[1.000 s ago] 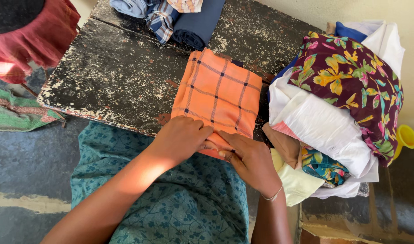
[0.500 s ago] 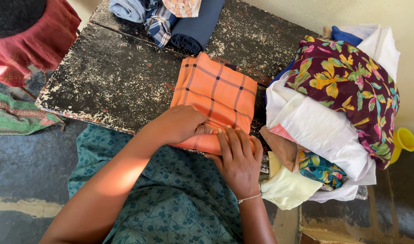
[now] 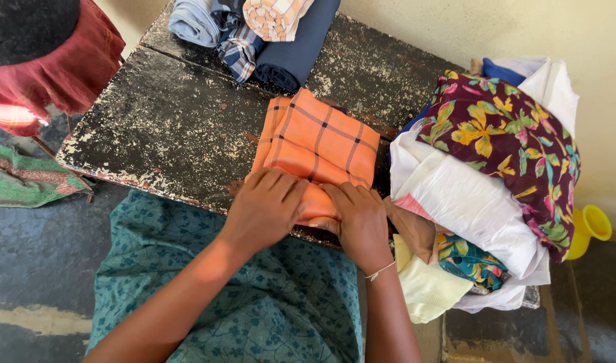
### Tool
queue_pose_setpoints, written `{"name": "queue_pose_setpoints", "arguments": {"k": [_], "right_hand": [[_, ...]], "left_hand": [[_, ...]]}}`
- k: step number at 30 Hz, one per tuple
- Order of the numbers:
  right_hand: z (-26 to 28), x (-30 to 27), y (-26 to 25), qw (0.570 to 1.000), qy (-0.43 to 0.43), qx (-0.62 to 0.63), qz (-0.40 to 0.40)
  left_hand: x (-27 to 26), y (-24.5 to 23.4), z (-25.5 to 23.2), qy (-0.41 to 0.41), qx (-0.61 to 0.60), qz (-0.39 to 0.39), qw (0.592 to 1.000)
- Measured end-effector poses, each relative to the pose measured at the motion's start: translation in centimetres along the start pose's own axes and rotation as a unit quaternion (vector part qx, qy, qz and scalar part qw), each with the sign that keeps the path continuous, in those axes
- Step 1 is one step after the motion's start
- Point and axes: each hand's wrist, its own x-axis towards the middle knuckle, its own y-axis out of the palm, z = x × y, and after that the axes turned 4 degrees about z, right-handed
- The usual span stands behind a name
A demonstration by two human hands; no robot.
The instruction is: The person folds an orange plaid fabric, a floral-patterned cloth, and a white shirt on a worn table. Each item is folded neatly and placed in a growing stack. The person then begins to button the white shirt.
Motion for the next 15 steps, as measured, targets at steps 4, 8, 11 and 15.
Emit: {"name": "queue_pose_setpoints", "arguments": {"k": [4, 8, 11, 15], "right_hand": [[-0.6, 0.5, -0.2, 0.999, -0.016, 0.032, -0.001], [-1.1, 0.9, -0.2, 0.996, 0.025, 0.072, 0.038], [-1.7, 1.3, -0.2, 0.992, 0.027, 0.123, 0.027], [-3.1, 1.7, 0.1, 0.982, 0.034, 0.170, 0.073]], "left_hand": [[-0.4, 0.6, -0.8, -0.007, 0.028, -0.006, 1.000], [-0.4, 0.2, -0.8, 0.013, 0.037, 0.018, 0.999], [-0.4, -0.3, -1.6, 0.006, 0.037, -0.014, 0.999], [0.2, -0.5, -1.6, -0.015, 0.052, 0.063, 0.997]]}}
